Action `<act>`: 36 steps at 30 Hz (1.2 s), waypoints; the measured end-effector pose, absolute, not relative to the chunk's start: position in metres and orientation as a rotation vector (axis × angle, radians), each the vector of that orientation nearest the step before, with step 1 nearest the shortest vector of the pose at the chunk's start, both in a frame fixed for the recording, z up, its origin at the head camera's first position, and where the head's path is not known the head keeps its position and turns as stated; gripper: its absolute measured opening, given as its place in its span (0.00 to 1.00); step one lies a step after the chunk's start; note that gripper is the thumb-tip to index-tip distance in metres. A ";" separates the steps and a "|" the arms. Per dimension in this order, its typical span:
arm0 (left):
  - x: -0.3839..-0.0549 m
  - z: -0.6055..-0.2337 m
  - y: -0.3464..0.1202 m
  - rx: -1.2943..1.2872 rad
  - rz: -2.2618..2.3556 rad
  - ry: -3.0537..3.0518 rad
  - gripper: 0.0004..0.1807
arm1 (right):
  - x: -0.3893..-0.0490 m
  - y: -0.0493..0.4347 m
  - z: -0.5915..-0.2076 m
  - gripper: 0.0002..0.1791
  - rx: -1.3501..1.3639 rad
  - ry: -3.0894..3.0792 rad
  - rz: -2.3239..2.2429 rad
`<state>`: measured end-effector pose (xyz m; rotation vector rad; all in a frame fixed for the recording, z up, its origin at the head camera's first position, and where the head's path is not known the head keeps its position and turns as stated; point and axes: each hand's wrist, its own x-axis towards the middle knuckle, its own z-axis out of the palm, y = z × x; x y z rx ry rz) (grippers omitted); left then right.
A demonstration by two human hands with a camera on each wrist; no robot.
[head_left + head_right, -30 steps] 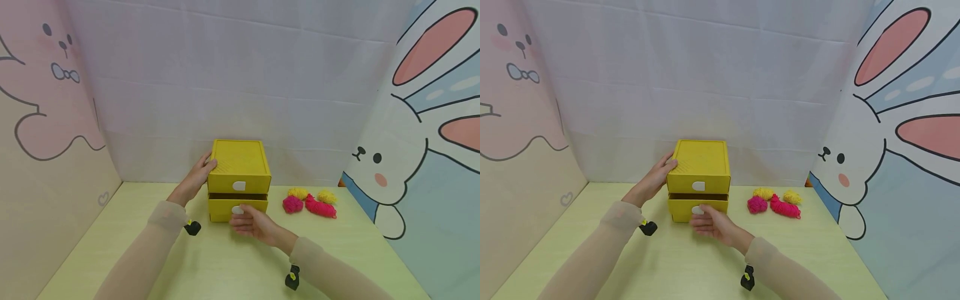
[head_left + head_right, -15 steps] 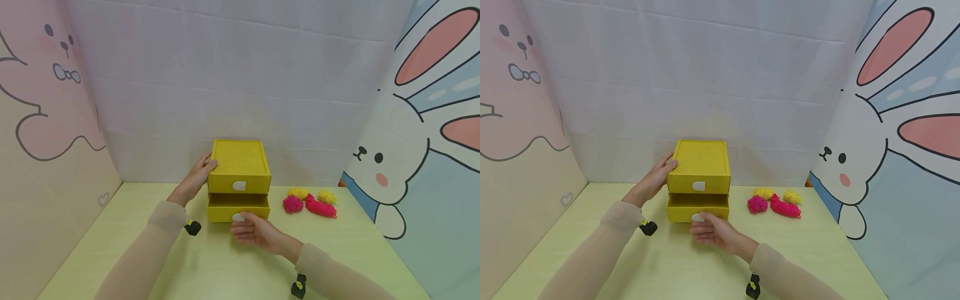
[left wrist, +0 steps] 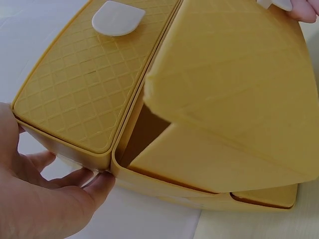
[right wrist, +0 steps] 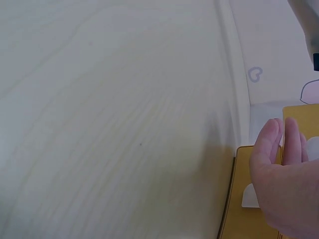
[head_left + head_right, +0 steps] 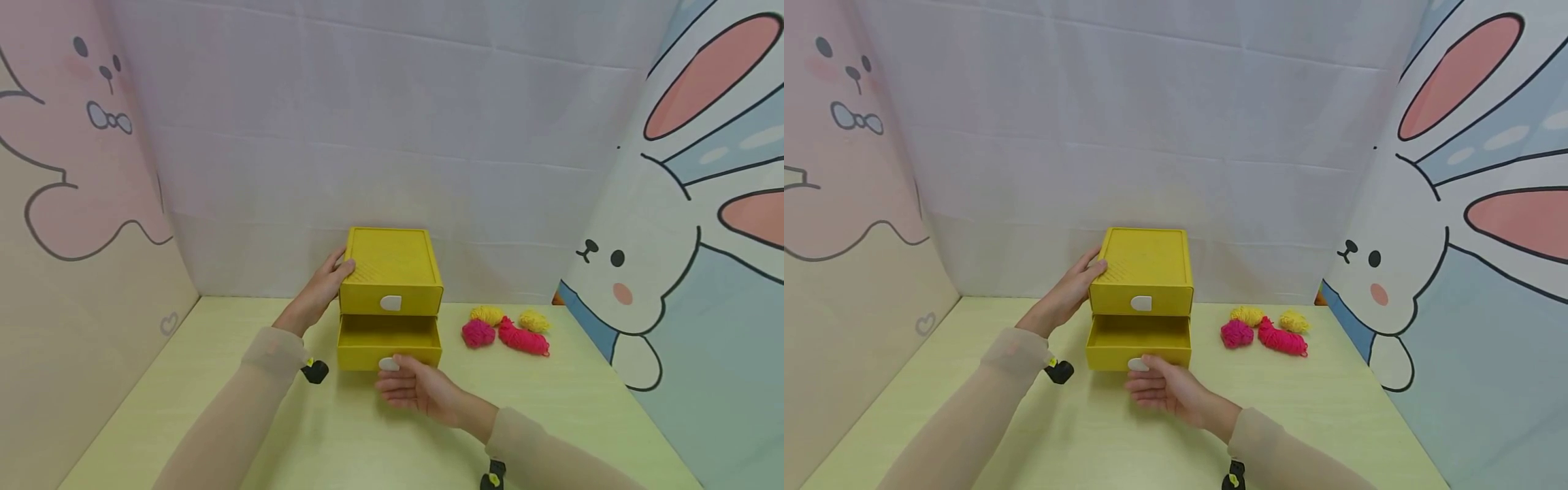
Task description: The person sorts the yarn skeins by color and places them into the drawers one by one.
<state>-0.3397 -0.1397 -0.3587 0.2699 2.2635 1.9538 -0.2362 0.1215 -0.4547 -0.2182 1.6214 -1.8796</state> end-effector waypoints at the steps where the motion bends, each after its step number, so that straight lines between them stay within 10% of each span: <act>1: -0.340 -0.359 -0.140 0.270 1.951 2.265 0.38 | -0.235 0.122 -0.455 0.39 -0.219 1.621 -1.882; 36: -0.339 -0.360 -0.140 0.285 1.941 2.279 0.38 | -0.202 0.122 -0.459 0.39 -0.179 1.602 -1.893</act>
